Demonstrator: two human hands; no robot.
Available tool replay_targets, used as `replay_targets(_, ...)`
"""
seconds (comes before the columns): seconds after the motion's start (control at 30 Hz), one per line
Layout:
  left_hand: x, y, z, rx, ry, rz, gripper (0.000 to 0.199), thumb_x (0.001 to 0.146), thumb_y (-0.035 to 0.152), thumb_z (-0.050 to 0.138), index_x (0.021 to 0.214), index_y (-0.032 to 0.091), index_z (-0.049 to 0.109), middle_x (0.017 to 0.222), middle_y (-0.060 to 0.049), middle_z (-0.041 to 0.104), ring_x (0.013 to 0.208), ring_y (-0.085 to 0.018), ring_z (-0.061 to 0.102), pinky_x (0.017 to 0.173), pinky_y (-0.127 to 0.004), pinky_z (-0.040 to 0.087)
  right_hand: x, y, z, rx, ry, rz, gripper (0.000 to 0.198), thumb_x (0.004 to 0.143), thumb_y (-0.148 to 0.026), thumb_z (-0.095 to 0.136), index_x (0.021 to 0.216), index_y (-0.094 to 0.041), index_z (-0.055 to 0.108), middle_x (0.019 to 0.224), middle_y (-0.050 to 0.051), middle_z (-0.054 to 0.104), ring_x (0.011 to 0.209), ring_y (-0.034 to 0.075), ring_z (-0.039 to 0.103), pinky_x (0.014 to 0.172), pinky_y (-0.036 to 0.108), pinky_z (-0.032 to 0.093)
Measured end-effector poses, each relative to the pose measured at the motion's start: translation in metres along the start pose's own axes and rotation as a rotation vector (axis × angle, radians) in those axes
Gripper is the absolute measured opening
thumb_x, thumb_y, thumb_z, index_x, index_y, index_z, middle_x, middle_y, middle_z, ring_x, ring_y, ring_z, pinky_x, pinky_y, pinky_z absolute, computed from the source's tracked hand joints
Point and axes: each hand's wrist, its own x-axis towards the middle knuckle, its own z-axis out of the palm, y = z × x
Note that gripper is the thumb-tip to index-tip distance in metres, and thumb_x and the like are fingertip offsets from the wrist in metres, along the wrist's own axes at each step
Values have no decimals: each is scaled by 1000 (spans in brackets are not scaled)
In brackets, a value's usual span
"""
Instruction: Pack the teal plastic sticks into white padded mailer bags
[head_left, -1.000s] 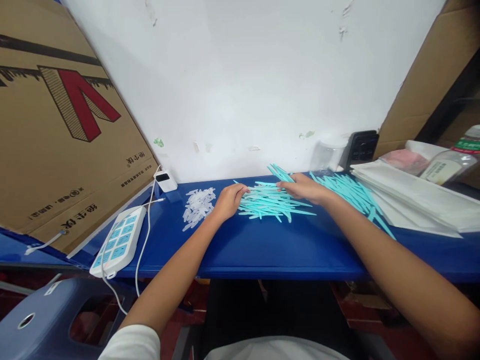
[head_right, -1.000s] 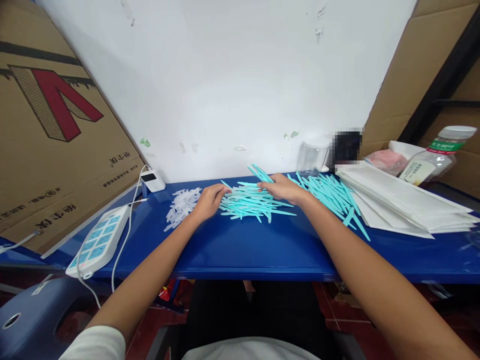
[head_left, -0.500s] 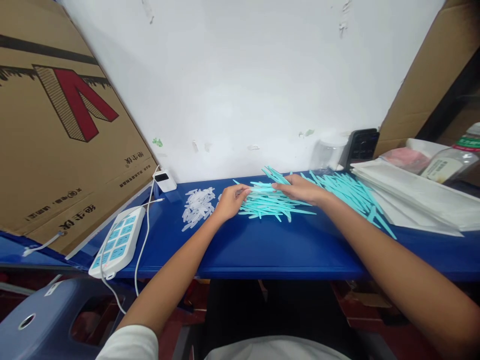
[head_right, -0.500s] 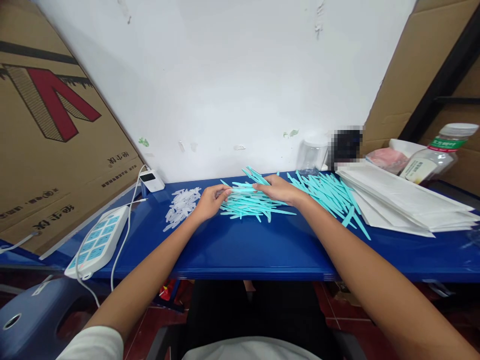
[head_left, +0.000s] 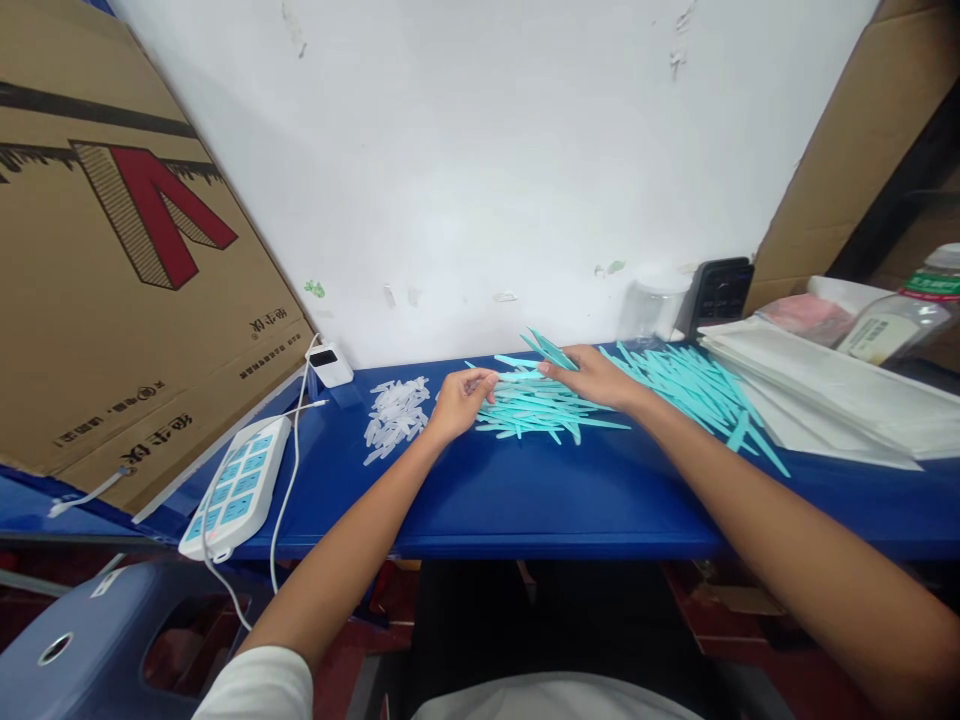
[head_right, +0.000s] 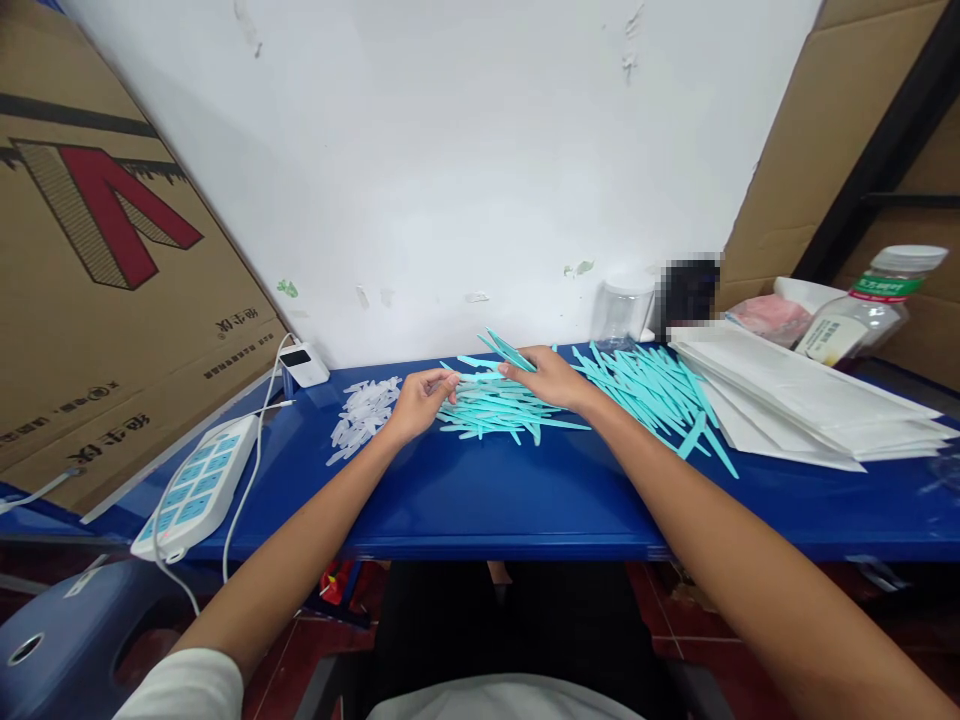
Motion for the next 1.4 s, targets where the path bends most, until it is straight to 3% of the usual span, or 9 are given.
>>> replay_targets(0.2, 5, -12, -3, 60, 115, -72, 50, 104, 54, 45, 112, 13, 72, 74, -3, 65, 65, -15, 55, 60, -25, 42, 2, 17, -10, -117, -4, -11, 58, 91, -71, 55, 76, -16, 67, 78, 3, 65, 78, 20, 57, 72, 28, 39)
replay_targets(0.37, 6, -12, -9, -179, 91, -207, 48, 99, 53, 56, 124, 13, 64, 92, -7, 73, 49, -7, 39, 47, -21, 32, 4, 22, -12, -228, 155, -24, 44, 92, -58, 61, 86, -17, 78, 100, 8, 75, 93, 25, 65, 84, 31, 42)
replay_targets(0.57, 5, 0, -8, -312, 17, -274, 47, 95, 60, 60, 109, 15, 63, 99, -11, 77, 41, -3, 22, 41, -22, 17, 1, 7, -11, -67, 82, 14, 49, 92, -61, 60, 78, -16, 74, 75, 6, 73, 74, 22, 66, 74, 30, 44)
replay_targets(0.7, 6, -7, -9, -133, 36, -135, 47, 95, 59, 61, 108, 14, 70, 79, -6, 73, 56, -11, 55, 55, -23, 39, -4, -3, -9, -28, -4, 46, 55, 90, -69, 58, 82, -16, 72, 61, 1, 60, 58, 17, 57, 64, 29, 42)
replay_targets(0.87, 5, -11, -10, -54, -17, -24, 37, 96, 48, 62, 107, 14, 67, 97, -13, 78, 101, -22, 70, 83, -30, 48, -5, -3, -9, -33, 1, 27, 58, 89, -74, 56, 71, -19, 58, 60, -2, 50, 57, 14, 46, 60, 29, 36)
replay_targets(1.03, 4, -6, -7, -130, 9, -128, 29, 98, 47, 58, 100, 18, 59, 100, -10, 80, 71, -15, 65, 60, -24, 39, -5, -3, -11, -43, 6, 43, 60, 88, -77, 56, 72, -19, 56, 63, -1, 50, 61, 14, 44, 61, 29, 34)
replay_targets(1.2, 5, -3, -9, -125, 42, -173, 48, 92, 62, 61, 92, 15, 70, 87, -8, 76, 56, -11, 52, 50, -24, 31, -6, -9, -9, -3, -50, 62, 61, 85, -79, 57, 71, -20, 55, 64, -2, 48, 61, 14, 43, 61, 29, 34)
replay_targets(1.3, 4, 0, -11, -205, 73, -266, 52, 86, 63, 69, 101, 14, 77, 67, -1, 64, 47, -7, 35, 45, -24, 21, -7, -11, -9, -12, -74, 56, 60, 85, -77, 58, 69, -19, 55, 63, -2, 47, 61, 14, 42, 61, 29, 32)
replay_targets(1.4, 4, 3, -13, -394, 67, -367, 51, 80, 56, 78, 109, 15, 78, 68, 1, 59, 44, -3, 20, 44, -24, 11, -7, -12, -9, -10, -88, 48, 60, 85, -77, 58, 69, -19, 56, 63, -2, 48, 62, 14, 43, 61, 28, 32)
